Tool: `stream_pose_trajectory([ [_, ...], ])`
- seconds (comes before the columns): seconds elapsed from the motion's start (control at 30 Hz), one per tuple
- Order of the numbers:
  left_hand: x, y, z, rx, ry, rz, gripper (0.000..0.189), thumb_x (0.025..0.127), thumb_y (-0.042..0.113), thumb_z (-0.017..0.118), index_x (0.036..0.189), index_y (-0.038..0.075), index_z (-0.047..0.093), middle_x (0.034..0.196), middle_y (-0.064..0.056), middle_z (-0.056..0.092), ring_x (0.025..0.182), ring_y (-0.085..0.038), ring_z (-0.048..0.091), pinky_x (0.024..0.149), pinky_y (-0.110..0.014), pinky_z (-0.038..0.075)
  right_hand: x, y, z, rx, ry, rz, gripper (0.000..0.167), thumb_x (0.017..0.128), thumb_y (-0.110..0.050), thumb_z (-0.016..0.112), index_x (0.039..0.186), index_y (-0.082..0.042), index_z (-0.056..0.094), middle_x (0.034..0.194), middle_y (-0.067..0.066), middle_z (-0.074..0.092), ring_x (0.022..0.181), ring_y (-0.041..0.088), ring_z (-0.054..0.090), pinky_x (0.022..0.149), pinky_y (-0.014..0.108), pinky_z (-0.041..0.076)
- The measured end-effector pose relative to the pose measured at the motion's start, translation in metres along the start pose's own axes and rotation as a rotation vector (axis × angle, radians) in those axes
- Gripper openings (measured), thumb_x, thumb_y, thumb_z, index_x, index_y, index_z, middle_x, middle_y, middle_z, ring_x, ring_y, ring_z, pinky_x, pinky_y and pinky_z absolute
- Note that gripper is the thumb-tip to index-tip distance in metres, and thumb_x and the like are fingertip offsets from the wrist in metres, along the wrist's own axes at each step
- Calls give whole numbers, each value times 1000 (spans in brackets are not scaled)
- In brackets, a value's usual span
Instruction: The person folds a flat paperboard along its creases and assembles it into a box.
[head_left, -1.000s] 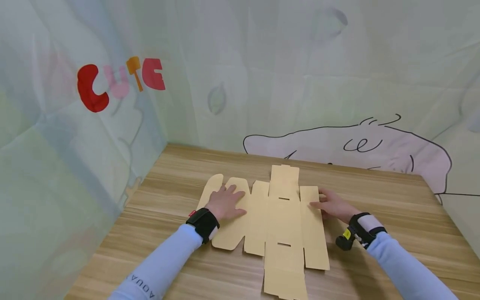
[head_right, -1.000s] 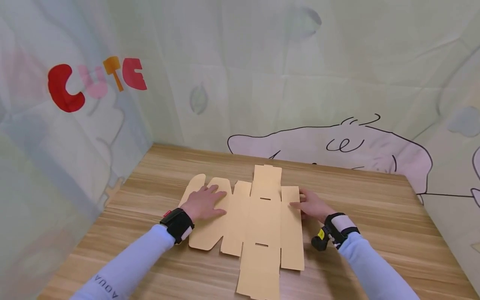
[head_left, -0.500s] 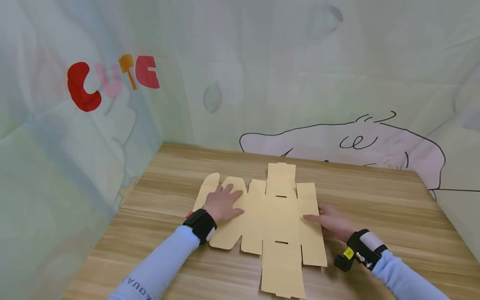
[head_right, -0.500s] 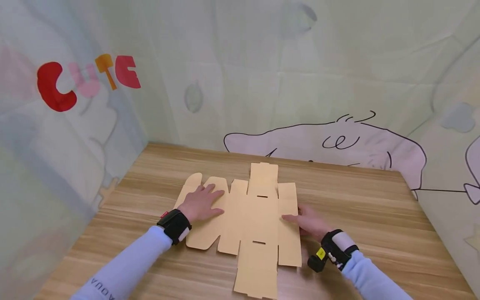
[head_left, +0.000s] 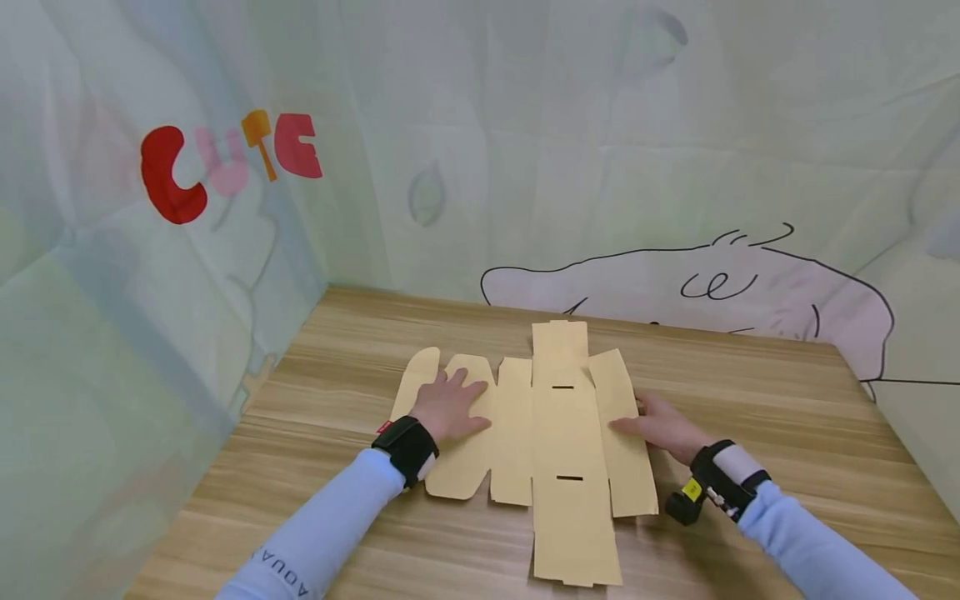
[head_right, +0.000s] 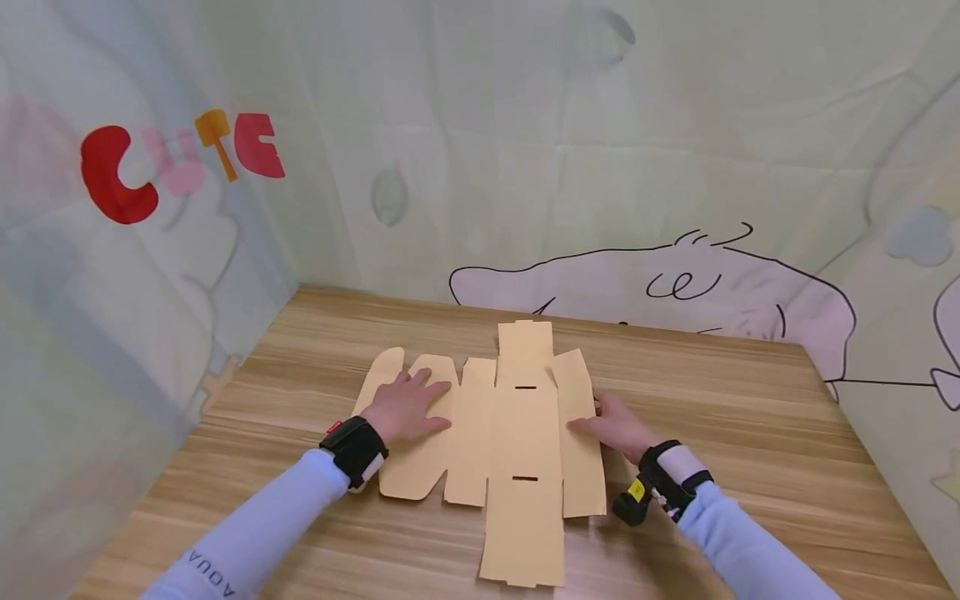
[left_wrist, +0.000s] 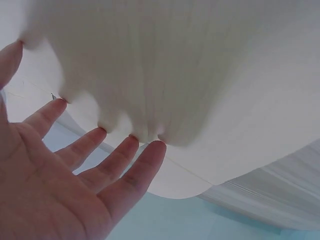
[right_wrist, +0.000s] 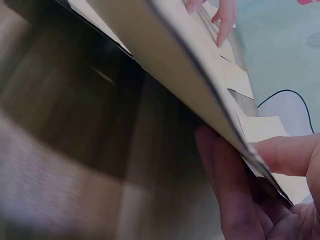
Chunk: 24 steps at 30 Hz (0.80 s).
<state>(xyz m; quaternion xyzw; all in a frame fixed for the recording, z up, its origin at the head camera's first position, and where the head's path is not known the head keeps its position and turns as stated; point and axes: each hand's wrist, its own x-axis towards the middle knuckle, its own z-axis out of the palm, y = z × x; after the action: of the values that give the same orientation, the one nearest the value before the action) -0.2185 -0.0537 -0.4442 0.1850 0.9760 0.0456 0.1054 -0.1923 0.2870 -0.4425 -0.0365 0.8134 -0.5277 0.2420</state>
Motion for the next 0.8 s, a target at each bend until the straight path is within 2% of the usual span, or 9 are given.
stream_pose_trajectory([
  [0.2, 0, 2, 1, 15, -6, -7, 65, 93, 57, 62, 149, 27, 49, 157, -12, 43, 141, -42, 42, 96, -56, 53, 5, -15, -4, -114, 10, -38, 65, 97, -5, 57, 149, 15, 24, 118, 35, 64, 93, 28, 73, 75, 42, 63],
  [0.47, -1, 6, -1, 47, -12, -24, 66, 93, 60, 61, 149, 28, 48, 156, -12, 44, 143, -41, 41, 96, -53, 54, 12, -37, 4, -441, 135, -56, 62, 87, 0, 62, 141, 19, 36, 120, 39, 61, 95, 35, 71, 73, 42, 63],
  [0.63, -2, 8, -1, 74, 4, -29, 66, 92, 60, 61, 148, 28, 50, 152, -11, 47, 140, -39, 44, 93, -50, 56, 18, -43, 12, -627, 188, -101, 52, 82, 2, 63, 129, 18, 48, 105, 28, 66, 83, 25, 66, 69, 36, 60],
  [0.8, -1, 9, -4, 74, -8, -25, 65, 92, 59, 62, 147, 26, 52, 149, -11, 50, 134, -38, 49, 95, -51, 54, 21, -45, 17, -705, 183, -156, 43, 79, 3, 64, 118, 17, 52, 88, 16, 60, 72, 21, 59, 61, 32, 55],
])
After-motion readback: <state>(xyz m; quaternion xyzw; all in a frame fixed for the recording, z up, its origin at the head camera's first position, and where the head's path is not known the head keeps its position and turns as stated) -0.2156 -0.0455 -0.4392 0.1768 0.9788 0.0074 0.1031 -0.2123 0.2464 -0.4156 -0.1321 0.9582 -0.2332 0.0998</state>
